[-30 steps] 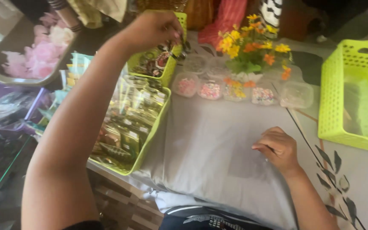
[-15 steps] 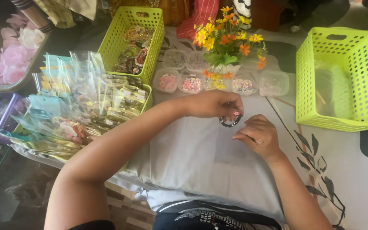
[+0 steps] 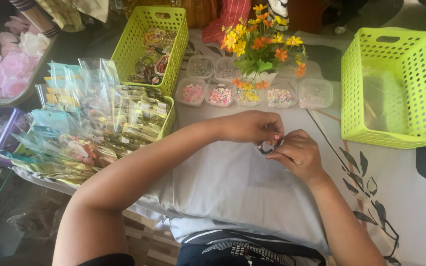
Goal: The recorder is seen putting jewelry and accessories into small plastic bags and organizing them into baskets.
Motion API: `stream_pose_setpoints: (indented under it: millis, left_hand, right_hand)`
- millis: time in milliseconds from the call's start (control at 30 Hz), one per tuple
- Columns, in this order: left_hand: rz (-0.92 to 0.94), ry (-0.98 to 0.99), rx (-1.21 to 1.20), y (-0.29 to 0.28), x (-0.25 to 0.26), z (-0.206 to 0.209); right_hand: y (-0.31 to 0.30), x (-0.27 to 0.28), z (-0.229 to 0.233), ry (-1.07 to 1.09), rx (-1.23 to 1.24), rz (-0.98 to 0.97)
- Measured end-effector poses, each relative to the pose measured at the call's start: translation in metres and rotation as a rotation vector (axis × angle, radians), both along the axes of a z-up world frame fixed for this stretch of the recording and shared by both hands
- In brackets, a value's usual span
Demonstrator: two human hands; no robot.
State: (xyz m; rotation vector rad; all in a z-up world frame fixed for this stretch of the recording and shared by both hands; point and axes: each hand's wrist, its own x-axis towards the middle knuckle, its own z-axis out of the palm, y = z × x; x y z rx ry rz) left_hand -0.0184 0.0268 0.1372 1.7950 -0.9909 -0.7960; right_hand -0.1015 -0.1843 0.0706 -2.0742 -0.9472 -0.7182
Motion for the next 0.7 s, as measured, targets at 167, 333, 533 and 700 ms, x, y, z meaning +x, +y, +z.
stream_pose_setpoints:
  millis: [167, 333, 533, 700]
  left_hand:
    - [-0.038, -0.277, 0.079, -0.01, 0.003, -0.028]
    - [-0.028, -0.411, 0.195, -0.018, -0.013, -0.014]
    - [-0.03, -0.527, 0.248, -0.022, -0.013, -0.015]
    - [0.082, -0.462, 0.054, -0.029, -0.014, 0.008]
  right_hand:
    - [0.002, -0.002, 0.001, -0.044, -0.039, -0.037]
    - [0.002, -0.006, 0.007, -0.128, -0.086, -0.086]
    - [-0.001, -0.006, 0.007, -0.167, -0.093, -0.157]
    - [-0.008, -0.003, 0.0, -0.105, -0.001, -0.205]
